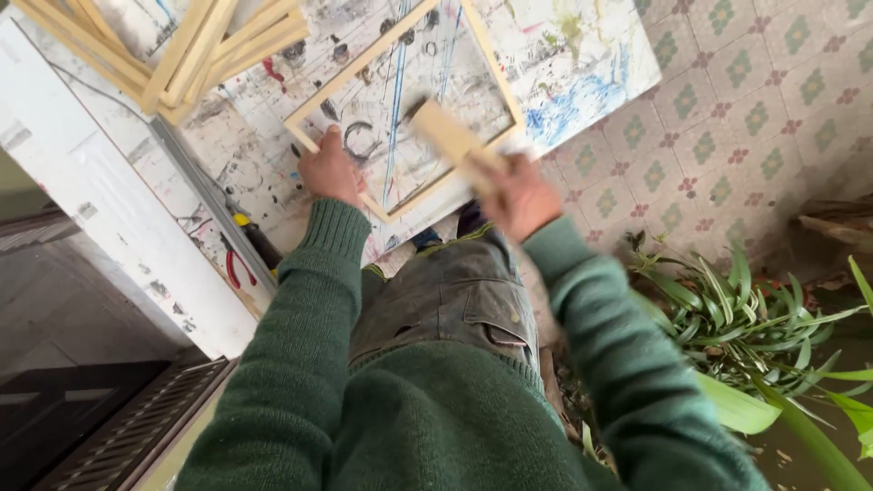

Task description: The person is sanding the edges of small wooden picture frames and tapping them with a wooden block to ensure they are properly aligned.

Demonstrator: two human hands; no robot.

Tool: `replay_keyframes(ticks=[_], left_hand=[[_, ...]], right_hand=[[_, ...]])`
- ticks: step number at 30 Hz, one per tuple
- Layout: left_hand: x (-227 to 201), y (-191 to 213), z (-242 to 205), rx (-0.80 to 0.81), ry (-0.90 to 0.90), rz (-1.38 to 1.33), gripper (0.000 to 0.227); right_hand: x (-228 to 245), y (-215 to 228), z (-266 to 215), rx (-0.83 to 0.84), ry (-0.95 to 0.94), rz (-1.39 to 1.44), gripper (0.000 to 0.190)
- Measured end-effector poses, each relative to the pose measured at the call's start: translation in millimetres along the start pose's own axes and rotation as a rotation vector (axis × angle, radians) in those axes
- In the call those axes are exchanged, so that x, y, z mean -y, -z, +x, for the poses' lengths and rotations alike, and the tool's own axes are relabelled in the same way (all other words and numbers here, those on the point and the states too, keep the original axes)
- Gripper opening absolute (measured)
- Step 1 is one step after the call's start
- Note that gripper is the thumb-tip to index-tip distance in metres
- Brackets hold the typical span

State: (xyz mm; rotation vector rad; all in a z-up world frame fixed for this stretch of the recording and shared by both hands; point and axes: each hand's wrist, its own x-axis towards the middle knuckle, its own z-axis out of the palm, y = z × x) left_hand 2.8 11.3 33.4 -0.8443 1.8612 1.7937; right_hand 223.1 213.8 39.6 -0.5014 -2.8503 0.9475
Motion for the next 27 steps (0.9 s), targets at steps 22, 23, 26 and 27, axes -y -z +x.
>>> replay_keyframes(ticks=[22, 23, 26, 27], left_hand=[[-6, -4, -2, -0.004, 0.011, 0.032, 0.035], [-4, -3, 0, 0.002, -0.003, 0.033, 0.036], [-3, -2, -3, 0.012, -0.019, 0.032, 0.037], [-3, -2, -6, 0.016, -0.025, 0.026, 0.037]], right_hand=[[-60, 39, -45, 0.208, 0.118, 0.103, 0.057], [-69, 42, -44, 0.198, 0.078, 0.099, 0.055], [-68, 48, -22, 0.218, -0.002, 0.035, 0.053], [-63, 51, -12, 0.245, -0.037, -0.028, 0.053]])
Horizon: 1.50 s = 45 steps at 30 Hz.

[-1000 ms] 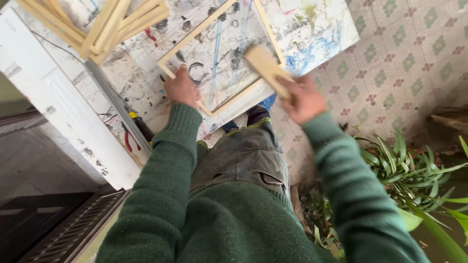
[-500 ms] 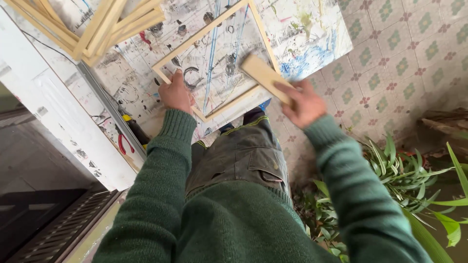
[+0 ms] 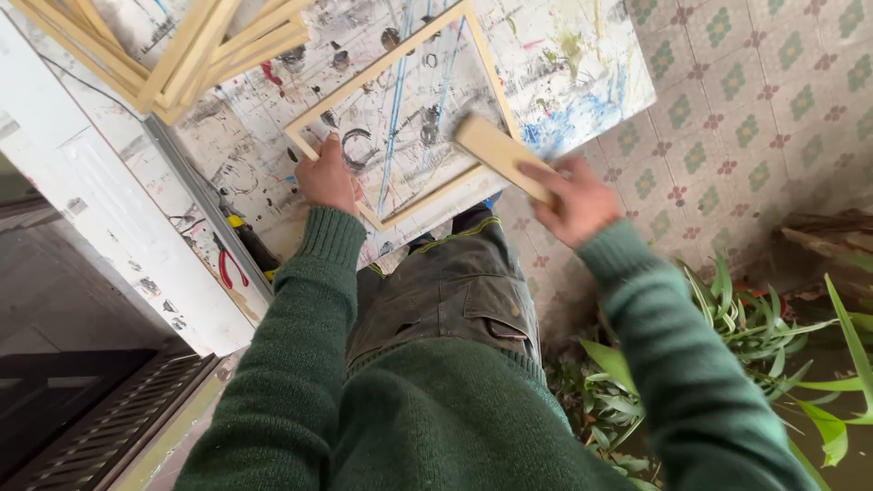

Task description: The person is sanding the edges of small wooden picture frames and tapping them with a wooden block to ensure they are properly aligned.

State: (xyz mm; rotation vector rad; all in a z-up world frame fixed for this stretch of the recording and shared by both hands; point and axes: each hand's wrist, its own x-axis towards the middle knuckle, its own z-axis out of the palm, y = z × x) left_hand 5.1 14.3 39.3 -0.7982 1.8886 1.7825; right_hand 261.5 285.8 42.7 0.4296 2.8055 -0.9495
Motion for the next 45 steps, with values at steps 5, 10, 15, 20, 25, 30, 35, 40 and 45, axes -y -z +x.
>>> replay_keyframes(ticks=[5, 10, 15, 20, 25, 30, 35, 40, 45], left_hand=[[3, -1, 2, -0.034, -0.039, 0.019, 0.038], [0, -3, -3, -0.036, -0.1, 0.066, 0.04], [11, 6, -11, 0.034, -0.23, 0.125, 0.038], [16, 11, -29, 0.04, -0.359, 0.131, 0.042], [41, 25, -39, 0.043, -0.54, 0.15, 0.024], [49, 37, -65, 0.109, -0.585, 0.263, 0.031], [56, 50, -75, 0.086, -0.794, 0.549, 0.026], [57, 51, -73, 0.114, -1.206, 0.788, 0.022], [56, 60, -100, 0.234, -0.851, 0.696, 0.029]], right_hand=[[40, -16, 14, -0.071, 0.095, 0.101, 0.06], [11, -7, -19, 0.051, 0.083, 0.124, 0.06], [20, -2, 2, -0.046, -0.039, 0.091, 0.058], [71, -49, 12, -0.092, 0.083, 0.134, 0.063], [40, -43, -18, 0.138, -0.007, 0.189, 0.063], [62, -40, 12, -0.042, -0.252, 0.13, 0.063], [111, -67, -11, -0.15, 0.024, 0.257, 0.066], [48, -73, -23, -0.165, 0.101, 0.105, 0.072], [76, -125, 6, -0.338, -0.066, 0.145, 0.051]])
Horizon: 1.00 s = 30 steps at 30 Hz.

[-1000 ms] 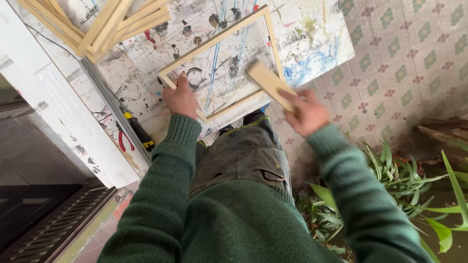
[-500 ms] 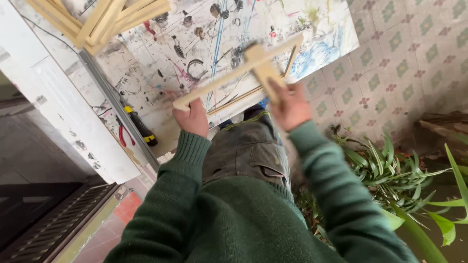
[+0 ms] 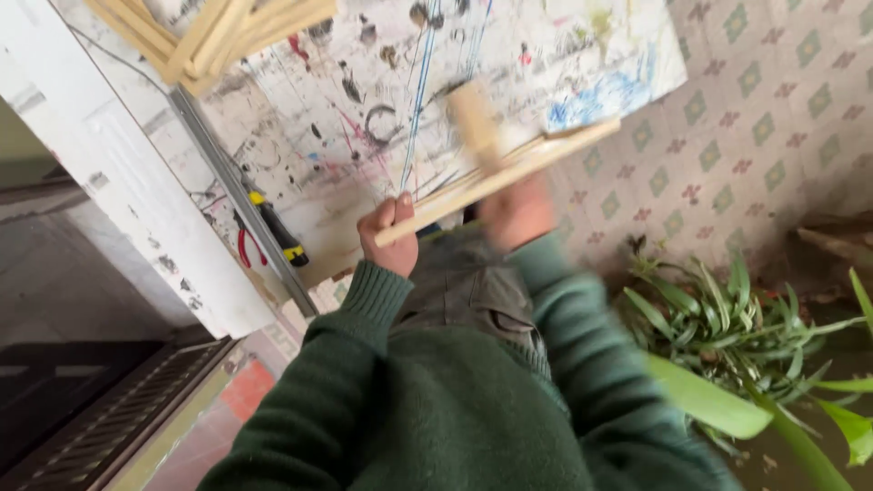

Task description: The person is sanding the edges of small wooden picture frames and tapping them with a wooden block to ensure they are properly aligned.

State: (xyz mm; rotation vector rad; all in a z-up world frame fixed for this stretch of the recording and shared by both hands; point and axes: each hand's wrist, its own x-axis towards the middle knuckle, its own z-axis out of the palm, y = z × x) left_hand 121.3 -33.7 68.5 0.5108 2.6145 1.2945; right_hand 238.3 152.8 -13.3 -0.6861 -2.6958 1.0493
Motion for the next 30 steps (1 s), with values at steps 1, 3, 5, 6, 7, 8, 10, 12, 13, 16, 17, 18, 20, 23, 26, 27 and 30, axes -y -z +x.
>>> replay_keyframes(ticks=[1, 3, 5, 6, 7, 8, 10, 12, 13, 16, 17, 18, 20, 23, 26, 27, 30], left_hand=[[-3, -3, 5, -0.008, -0.011, -0.005, 0.029], [-6, 1, 8, 0.005, -0.099, -0.06, 0.026], [19, -7, -19, 0.023, -0.097, -0.118, 0.027], [33, -16, -20, 0.009, -0.126, -0.186, 0.029], [32, -17, -11, 0.0, -0.137, -0.186, 0.029], [30, -14, -7, 0.006, -0.126, -0.178, 0.03], [21, -7, -10, 0.026, -0.1, -0.171, 0.032], [8, -2, -9, 0.075, -0.066, -0.086, 0.036], [-6, 2, -5, 0.077, -0.07, -0.091, 0.036], [-22, 9, 8, 0.057, -0.172, -0.166, 0.027], [-11, 7, 1, 0.072, -0.153, -0.178, 0.028], [0, 3, -4, 0.085, -0.14, -0.193, 0.03], [9, -2, -3, 0.094, -0.112, -0.168, 0.035], [7, 6, -1, 0.113, -0.087, -0.118, 0.039], [-4, 7, -2, 0.138, -0.126, -0.109, 0.035], [-6, 7, 4, 0.135, -0.149, -0.109, 0.033], [-18, 15, 10, 0.139, -0.161, -0.133, 0.027]], right_hand=[[27, 10, -2, -0.01, 0.009, -0.003, 0.051], [90, 24, -18, 0.164, 0.13, 0.233, 0.06], [68, 31, -51, 0.19, 0.028, 0.177, 0.059], [52, 32, -52, 0.194, -0.035, 0.11, 0.058], [26, 32, -45, 0.185, -0.023, 0.109, 0.058], [2, 31, -40, 0.111, -0.021, 0.077, 0.056], [-12, 23, -34, 0.05, -0.035, 0.044, 0.053], [3, 7, -19, -0.06, -0.089, 0.047, 0.045], [30, 8, -24, -0.065, -0.091, 0.042, 0.045], [81, 6, -31, -0.117, 0.201, 0.143, 0.05], [76, 8, -45, 0.048, 0.061, 0.118, 0.049], [70, 10, -56, 0.21, -0.073, 0.091, 0.048], [25, 30, -50, 0.135, -0.113, 0.036, 0.05], [10, 24, -25, 0.035, -0.18, -0.013, 0.051], [49, -12, -31, -0.081, -0.084, 0.009, 0.052], [68, -29, -30, -0.15, 0.055, 0.039, 0.053], [54, -29, -75, 0.122, -0.005, 0.075, 0.042]])
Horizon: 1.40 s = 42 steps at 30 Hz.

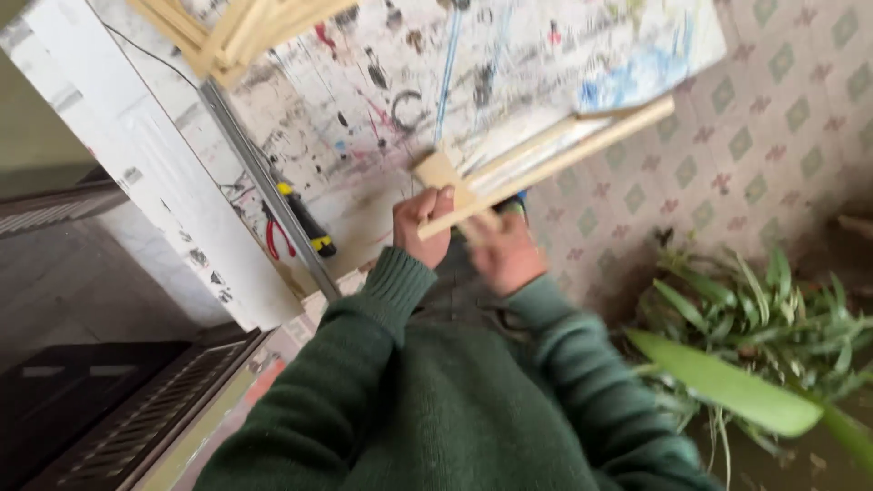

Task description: The person is sanding the edges of small wooden picture frames and tapping them with a wooden block to ensure they are properly aligned.

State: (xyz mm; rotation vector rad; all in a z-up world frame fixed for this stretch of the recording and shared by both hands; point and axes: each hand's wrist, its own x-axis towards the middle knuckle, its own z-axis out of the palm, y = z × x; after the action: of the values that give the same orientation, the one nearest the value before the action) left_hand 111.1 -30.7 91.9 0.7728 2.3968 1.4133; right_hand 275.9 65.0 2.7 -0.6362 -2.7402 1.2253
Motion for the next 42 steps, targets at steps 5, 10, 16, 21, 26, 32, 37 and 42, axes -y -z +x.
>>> replay_keyframes(ticks=[5, 10, 16, 21, 26, 32, 37, 42], left_hand=[[20, -4, -3, 0.024, 0.077, 0.046, 0.029], [11, -3, -1, -0.002, -0.05, 0.038, 0.026], [21, -6, -5, 0.043, 0.056, 0.044, 0.04], [13, -6, -8, 0.03, -0.003, 0.045, 0.033], [19, -6, -3, 0.024, -0.044, 0.035, 0.029], [19, -8, -9, 0.028, -0.04, 0.075, 0.027], [18, -3, -9, 0.052, -0.078, 0.083, 0.021], [32, -6, -1, 0.056, -0.041, 0.137, 0.03]], right_hand=[[-49, 36, 42, -0.152, -0.063, -0.072, 0.048], [16, -2, 34, -0.292, 0.047, -0.055, 0.057], [-52, 38, 24, -0.084, -0.027, -0.168, 0.054], [9, -5, 50, -0.263, 0.058, -0.091, 0.047], [-46, 30, -8, -0.048, -0.056, 0.051, 0.053], [-43, 17, 32, -0.291, -0.112, -0.154, 0.054], [0, 34, 5, -0.097, -0.017, -0.043, 0.055], [-82, 57, 35, -0.057, -0.003, -0.199, 0.056]])
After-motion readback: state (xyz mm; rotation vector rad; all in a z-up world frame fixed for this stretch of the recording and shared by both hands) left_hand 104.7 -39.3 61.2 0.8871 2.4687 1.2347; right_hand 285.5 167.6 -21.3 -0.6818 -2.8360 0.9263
